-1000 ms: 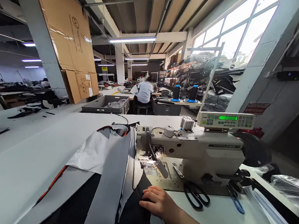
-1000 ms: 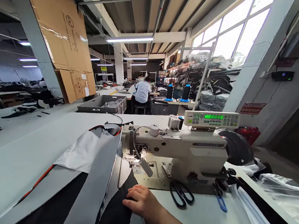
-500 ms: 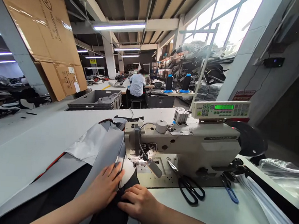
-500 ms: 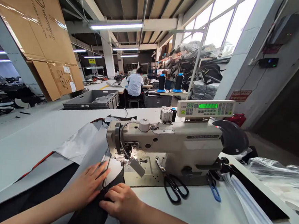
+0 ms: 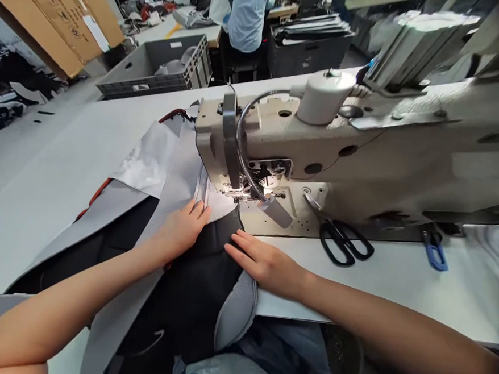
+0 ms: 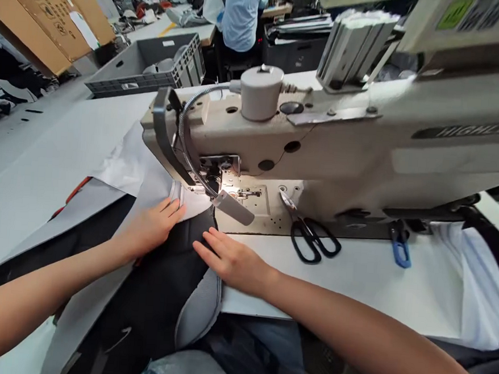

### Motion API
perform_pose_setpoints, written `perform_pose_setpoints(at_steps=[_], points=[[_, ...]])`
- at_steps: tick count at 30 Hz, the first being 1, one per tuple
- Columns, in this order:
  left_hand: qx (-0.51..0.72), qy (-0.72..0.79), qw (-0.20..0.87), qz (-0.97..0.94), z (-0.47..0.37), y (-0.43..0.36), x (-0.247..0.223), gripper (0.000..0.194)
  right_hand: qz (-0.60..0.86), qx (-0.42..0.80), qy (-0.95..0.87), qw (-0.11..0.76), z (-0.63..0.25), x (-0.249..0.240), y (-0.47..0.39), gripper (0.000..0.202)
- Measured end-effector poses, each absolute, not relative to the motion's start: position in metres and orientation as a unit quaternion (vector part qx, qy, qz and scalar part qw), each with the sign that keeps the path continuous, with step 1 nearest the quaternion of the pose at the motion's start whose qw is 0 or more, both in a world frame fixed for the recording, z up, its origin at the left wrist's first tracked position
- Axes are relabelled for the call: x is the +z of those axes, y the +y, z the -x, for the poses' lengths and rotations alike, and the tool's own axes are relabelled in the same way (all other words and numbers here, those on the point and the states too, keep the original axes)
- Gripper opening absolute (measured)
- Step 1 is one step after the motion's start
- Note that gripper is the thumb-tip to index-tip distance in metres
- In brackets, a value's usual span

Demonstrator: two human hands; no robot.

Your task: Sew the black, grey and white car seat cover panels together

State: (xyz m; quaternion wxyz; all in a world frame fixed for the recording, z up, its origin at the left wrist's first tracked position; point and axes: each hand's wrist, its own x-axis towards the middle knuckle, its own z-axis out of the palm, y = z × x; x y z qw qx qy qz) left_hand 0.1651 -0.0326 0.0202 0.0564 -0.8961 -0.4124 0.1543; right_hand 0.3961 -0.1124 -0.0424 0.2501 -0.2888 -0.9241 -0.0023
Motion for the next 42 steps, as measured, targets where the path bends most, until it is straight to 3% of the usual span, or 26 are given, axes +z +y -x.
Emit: perform_pose_setpoints(at_steps=[5,9,13,16,21,30,35,42], points=[[0.223,-0.381,0.093,0.893,-0.181,-0.027,0.031,0.034,0.316,0.054,-0.902,0.289,-0.393,-0.048,-0.11,0.042],[0.229,-0.316,0.068,0.918,-0.191,-0.017,0.032,0.027,0.361,0.099,-0.88,0.294,-0.393,-0.045,-0.105,0.04],[0.214,-0.348,0.028,0.912,-0.192,-0.015,0.027,0.036,0.491,0.113,-0.834,0.226,-0.403,-0.042,-0.099,0.016],[0.192,-0.383,-0.001,0.904,-0.189,-0.016,0.027,0.053,0.451,0.162,-0.839,0.256,-0.408,-0.039,-0.095,0.011],[0.146,-0.399,-0.061,0.903,-0.187,-0.016,0.029,0.059,0.326,0.176,-0.89,0.266,-0.406,-0.037,-0.092,0.03],[0.151,-0.346,-0.026,0.926,-0.177,-0.016,0.027,0.073,0.379,0.135,-0.874,0.274,-0.397,-0.035,-0.092,0.039],[0.163,-0.319,-0.037,0.933,-0.177,-0.012,0.03,0.073,0.351,0.139,-0.881,0.287,-0.396,-0.031,-0.091,0.037],[0.134,-0.319,-0.079,0.935,-0.175,-0.003,0.024,0.048,0.412,0.219,-0.831,0.304,-0.404,-0.032,-0.081,0.026]])
